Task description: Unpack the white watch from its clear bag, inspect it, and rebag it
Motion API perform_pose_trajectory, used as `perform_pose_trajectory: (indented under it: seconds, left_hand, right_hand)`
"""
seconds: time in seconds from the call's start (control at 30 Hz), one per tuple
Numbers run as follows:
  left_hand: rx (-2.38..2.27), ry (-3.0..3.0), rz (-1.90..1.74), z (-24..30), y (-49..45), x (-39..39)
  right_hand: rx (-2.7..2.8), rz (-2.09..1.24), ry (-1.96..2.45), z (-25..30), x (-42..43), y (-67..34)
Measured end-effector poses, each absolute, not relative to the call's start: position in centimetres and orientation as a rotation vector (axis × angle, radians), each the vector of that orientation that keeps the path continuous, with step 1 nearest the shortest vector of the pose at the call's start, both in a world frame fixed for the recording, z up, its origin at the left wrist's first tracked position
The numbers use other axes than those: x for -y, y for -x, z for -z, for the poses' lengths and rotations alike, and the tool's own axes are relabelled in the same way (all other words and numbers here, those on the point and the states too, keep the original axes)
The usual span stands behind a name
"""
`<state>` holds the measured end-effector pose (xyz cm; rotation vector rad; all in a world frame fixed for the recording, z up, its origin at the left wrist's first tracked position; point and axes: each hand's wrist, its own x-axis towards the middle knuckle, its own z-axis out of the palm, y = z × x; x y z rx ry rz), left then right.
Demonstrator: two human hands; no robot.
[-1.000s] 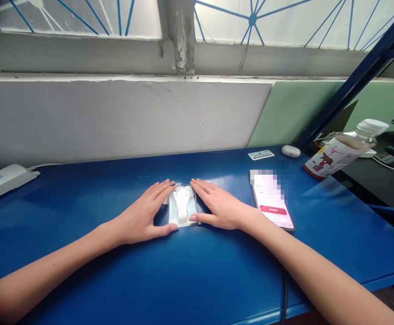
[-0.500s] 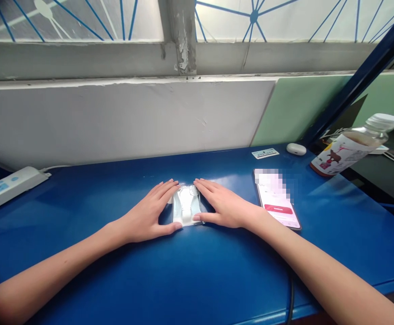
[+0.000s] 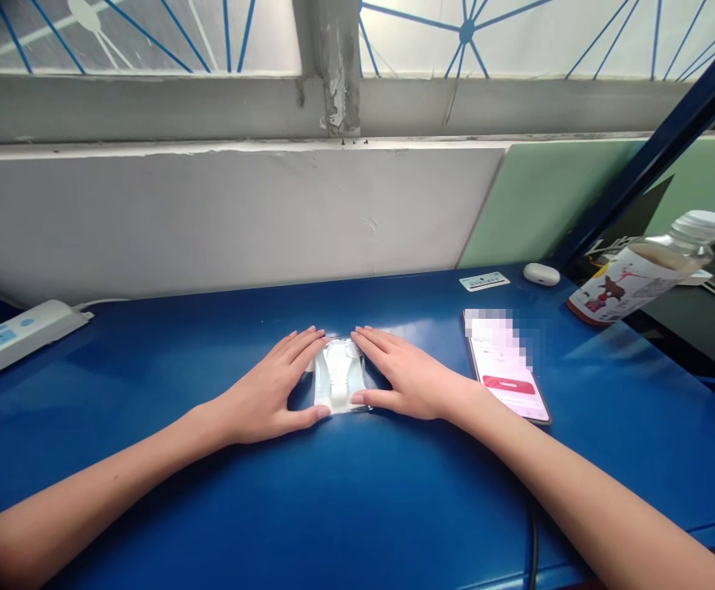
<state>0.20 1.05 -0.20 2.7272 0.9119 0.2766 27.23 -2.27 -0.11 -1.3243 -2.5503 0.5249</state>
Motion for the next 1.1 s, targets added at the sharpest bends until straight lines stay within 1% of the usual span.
perform_pose_trajectory:
  seconds: [0.8, 1.1]
  left_hand:
    - [-0.905, -2.730, -0.280, 0.17, -0.25, -1.00]
    - [-0.892, -2.779, -0.216, 0.20, -0.21, -0.99]
  right_hand:
    - [2.584, -0.495, 1.364, -0.35, 2.45, -26.88]
    - [2.541, -0.326, 1.357, -0.22, 2.80, -26.36]
